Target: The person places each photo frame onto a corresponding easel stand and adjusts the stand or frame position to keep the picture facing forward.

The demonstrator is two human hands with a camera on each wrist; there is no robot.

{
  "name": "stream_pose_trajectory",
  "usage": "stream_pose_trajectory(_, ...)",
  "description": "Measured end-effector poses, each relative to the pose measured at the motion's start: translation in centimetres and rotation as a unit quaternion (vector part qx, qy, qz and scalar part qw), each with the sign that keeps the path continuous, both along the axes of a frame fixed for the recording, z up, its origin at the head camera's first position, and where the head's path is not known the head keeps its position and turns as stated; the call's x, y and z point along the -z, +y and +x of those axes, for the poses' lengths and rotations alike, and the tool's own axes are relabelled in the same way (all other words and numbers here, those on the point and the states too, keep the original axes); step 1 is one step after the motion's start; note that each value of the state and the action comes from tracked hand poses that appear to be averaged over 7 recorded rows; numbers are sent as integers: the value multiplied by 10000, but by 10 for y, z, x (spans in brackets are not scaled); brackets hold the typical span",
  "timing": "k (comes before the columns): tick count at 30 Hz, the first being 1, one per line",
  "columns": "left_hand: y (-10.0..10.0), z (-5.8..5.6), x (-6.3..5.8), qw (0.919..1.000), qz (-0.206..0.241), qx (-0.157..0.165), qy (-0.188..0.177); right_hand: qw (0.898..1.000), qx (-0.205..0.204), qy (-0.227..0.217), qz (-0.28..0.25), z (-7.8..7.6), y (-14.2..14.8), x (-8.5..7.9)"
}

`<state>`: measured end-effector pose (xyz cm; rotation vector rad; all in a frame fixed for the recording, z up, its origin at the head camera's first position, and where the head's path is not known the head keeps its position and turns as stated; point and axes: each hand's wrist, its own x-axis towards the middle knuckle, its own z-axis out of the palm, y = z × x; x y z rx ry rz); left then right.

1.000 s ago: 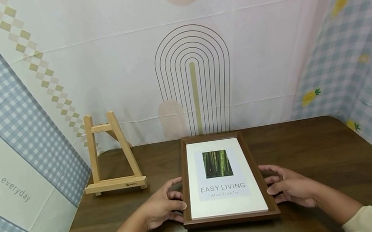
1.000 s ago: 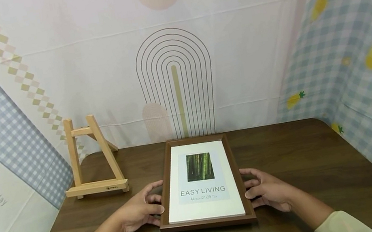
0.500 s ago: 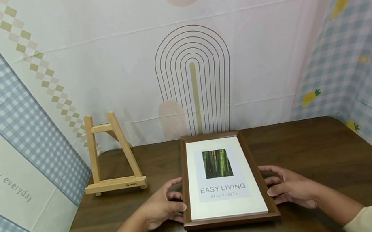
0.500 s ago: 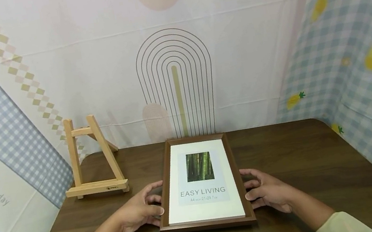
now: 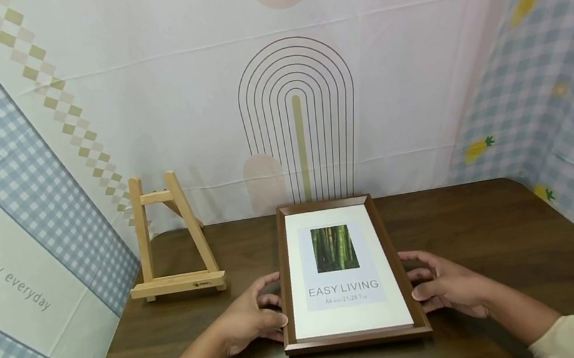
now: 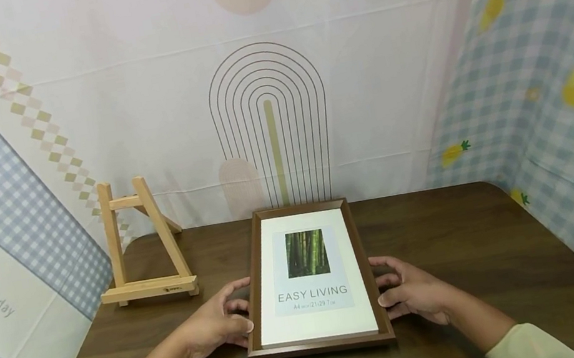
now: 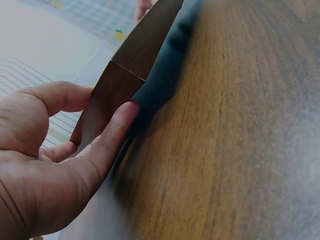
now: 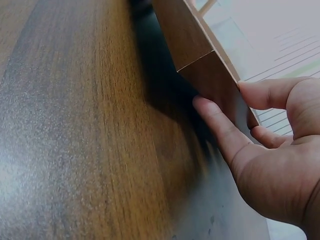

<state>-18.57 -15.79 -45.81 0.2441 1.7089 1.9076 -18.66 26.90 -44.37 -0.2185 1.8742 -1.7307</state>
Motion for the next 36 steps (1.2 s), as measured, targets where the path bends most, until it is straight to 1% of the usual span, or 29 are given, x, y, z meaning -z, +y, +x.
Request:
stream_pose_trajectory(9, -1, -1, 1, 9999, 15, 1, 113, 9998, 57, 161, 124, 0, -1, 2)
stream_pose_trajectory(16, -1, -1, 1, 9999, -45, -10, 156, 9997, 57, 237, 61, 0, -3, 3)
stream_pose_trajectory(19, -2, 0, 1, 9998, -63, -13, 187, 9996, 72, 269, 68, 1, -4, 2)
stream_pose_trajectory(26, -2, 0, 2, 9995, -83, -22, 295, 9987, 155, 352, 323, 2, -4, -1)
stream_pose_trajectory(32, -3, -1, 2, 9991, -165, -14, 389, 9984, 134, 484, 267, 3, -5, -4)
stream_pose_trajectory(36, -3, -1, 2, 9988, -235, -14, 438, 9982, 169, 496, 275, 4, -7, -5)
